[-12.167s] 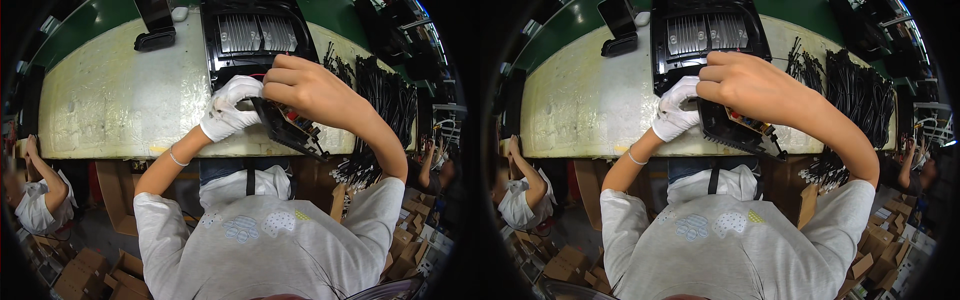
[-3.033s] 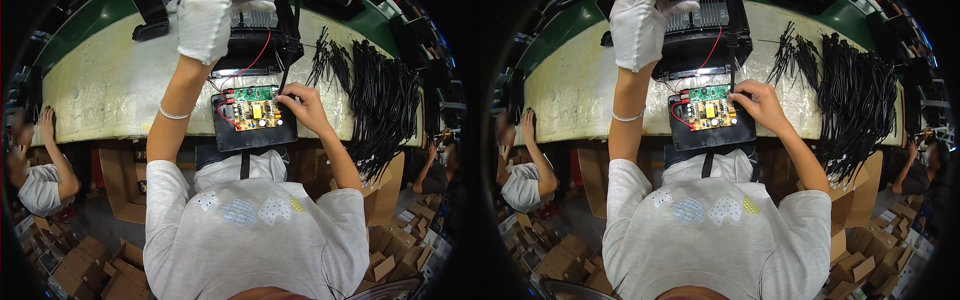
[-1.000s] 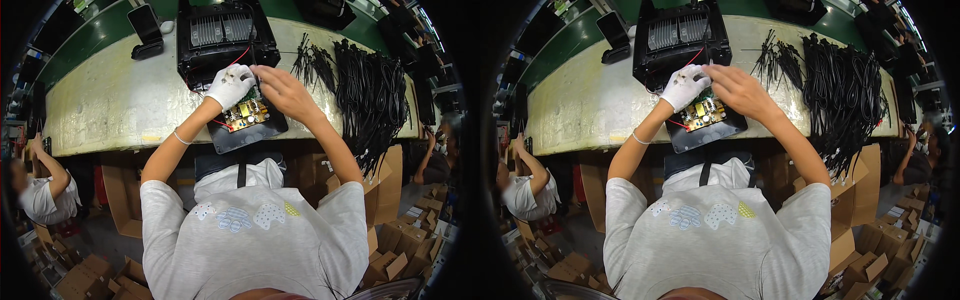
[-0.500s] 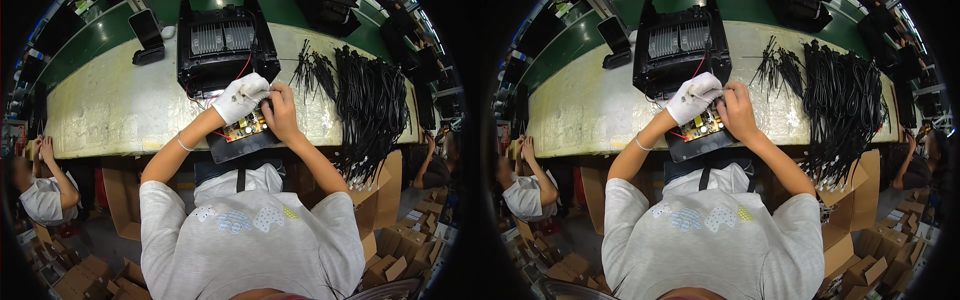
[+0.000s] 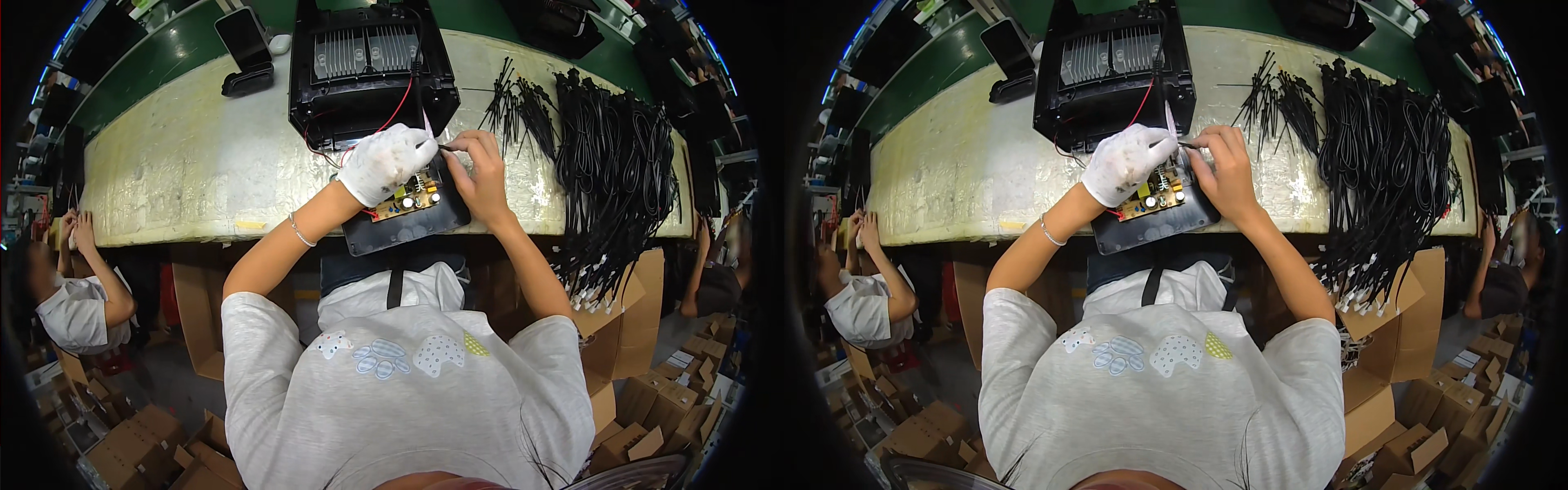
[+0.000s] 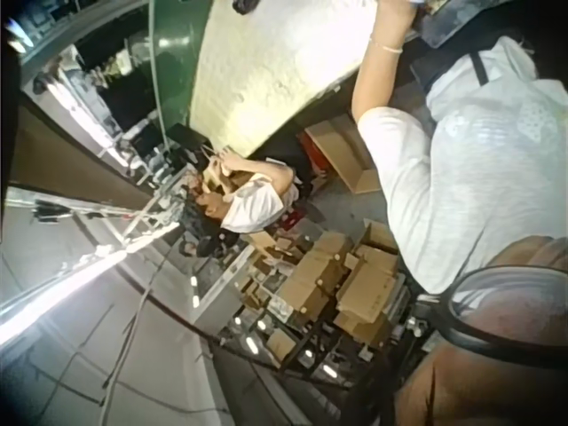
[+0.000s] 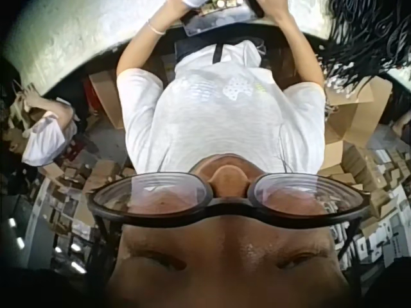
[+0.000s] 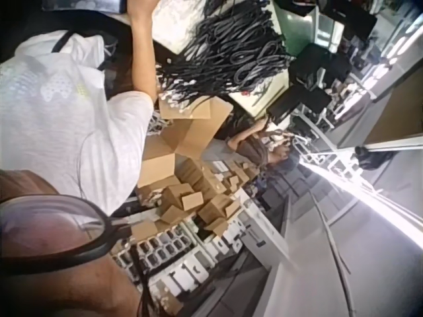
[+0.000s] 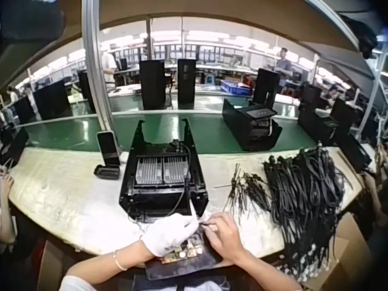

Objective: Connecting wires to a circuit board and fitting components into a plastic enclosure at an assembly station.

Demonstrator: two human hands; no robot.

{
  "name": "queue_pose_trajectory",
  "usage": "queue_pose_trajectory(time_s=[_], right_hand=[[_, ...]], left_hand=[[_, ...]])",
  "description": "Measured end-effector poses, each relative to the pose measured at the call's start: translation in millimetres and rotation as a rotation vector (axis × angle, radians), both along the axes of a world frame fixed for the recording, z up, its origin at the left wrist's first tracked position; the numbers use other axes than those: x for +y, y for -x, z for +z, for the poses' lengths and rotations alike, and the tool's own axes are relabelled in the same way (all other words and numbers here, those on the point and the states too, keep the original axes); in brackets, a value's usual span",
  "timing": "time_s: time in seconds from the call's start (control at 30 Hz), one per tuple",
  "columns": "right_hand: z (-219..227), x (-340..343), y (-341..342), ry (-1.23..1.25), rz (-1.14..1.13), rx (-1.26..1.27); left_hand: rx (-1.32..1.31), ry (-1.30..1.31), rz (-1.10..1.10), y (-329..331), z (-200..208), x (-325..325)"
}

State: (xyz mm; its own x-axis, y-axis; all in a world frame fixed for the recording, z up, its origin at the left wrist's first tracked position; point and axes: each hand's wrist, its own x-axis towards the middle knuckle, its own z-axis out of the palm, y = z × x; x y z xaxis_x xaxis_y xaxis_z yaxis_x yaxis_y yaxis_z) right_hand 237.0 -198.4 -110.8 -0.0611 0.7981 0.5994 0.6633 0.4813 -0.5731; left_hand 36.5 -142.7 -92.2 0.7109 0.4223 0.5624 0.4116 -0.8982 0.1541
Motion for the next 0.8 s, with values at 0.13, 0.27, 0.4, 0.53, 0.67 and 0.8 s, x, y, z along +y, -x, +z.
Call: queue_pose_trajectory(time_s=[0.13,0.27,0.4,0.53,0.67,0.8], right_hand=[[-1.1,0.7,-1.4,0.008,0.015,0.034],[-2.9,0.0,-2.5,0.006,0.021,0.058],[0.3,0.5,-2.1,0.0,0.031,0.064],[5.1,1.2,-3.7,-0.006,0.065,0.003],[10.1,4.4,-7.0,-0.043,0.099,-0.084],[22.6,3.2,-23.4,0.381,0.151,0.054]], left_hand=[[-0.008,-0.003,-0.003,2.2,-1.1,0.1],[0.037,0.036,0.006,2.0,1.5,-1.6],[0.023,0.026,-0.028,0.8,3.5,0.3],[0.128,-0.04,-0.061,-8.8,11.4,-2.3],[0.081,-0.063,-0.073,-12.9,6.9,1.8],[-0.049,0.118,-0.13,-18.5,9.8,12.6]])
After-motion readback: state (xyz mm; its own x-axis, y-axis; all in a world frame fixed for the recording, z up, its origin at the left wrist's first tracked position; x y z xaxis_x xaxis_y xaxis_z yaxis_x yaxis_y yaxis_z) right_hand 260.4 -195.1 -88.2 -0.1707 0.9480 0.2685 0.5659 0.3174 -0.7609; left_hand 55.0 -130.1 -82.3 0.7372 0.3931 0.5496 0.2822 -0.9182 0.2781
